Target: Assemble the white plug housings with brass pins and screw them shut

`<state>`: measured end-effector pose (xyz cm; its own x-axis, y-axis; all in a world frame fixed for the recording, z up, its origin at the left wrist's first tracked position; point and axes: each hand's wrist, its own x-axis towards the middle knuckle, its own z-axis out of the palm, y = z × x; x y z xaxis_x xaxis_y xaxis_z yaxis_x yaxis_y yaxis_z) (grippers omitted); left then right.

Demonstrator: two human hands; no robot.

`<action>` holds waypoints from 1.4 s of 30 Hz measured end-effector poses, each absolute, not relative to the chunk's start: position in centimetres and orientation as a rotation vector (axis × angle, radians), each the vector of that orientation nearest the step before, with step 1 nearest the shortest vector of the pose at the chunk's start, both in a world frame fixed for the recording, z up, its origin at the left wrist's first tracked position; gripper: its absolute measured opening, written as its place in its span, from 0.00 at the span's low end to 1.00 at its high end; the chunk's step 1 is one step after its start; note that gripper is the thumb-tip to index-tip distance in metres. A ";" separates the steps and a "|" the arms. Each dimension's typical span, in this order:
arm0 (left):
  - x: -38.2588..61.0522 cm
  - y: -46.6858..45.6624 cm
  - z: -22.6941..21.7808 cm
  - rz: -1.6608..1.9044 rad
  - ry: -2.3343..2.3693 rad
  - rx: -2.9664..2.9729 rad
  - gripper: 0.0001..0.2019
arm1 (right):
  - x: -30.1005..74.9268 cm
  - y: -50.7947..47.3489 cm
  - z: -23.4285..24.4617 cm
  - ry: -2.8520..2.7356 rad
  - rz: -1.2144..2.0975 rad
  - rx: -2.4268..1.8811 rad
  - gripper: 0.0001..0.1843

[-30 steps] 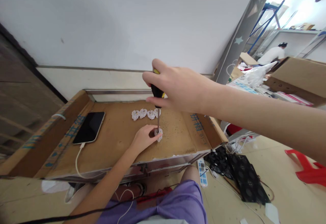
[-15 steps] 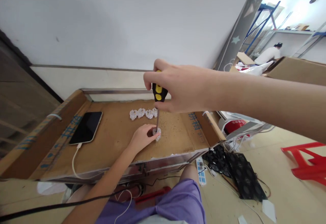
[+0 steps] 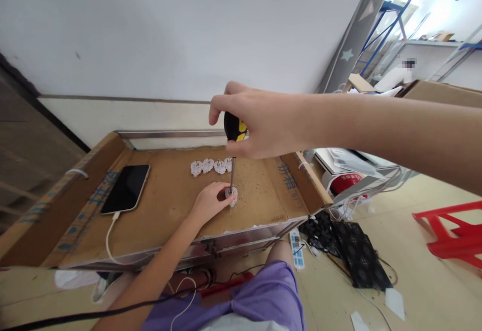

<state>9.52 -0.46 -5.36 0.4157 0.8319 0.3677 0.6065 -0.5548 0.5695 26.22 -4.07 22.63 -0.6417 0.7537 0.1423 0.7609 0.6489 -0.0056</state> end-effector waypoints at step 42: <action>9.5 -0.2 -5.5 0.901 1.241 2.353 0.11 | 25.5 -4.1 23.2 -2.744 -0.208 -1.330 0.14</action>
<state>9.47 -0.21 -5.54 0.4201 0.8248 0.3785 0.6149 -0.5654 0.5497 25.46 -4.09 23.15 -0.6183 0.7741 0.1359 0.7857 0.6127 0.0851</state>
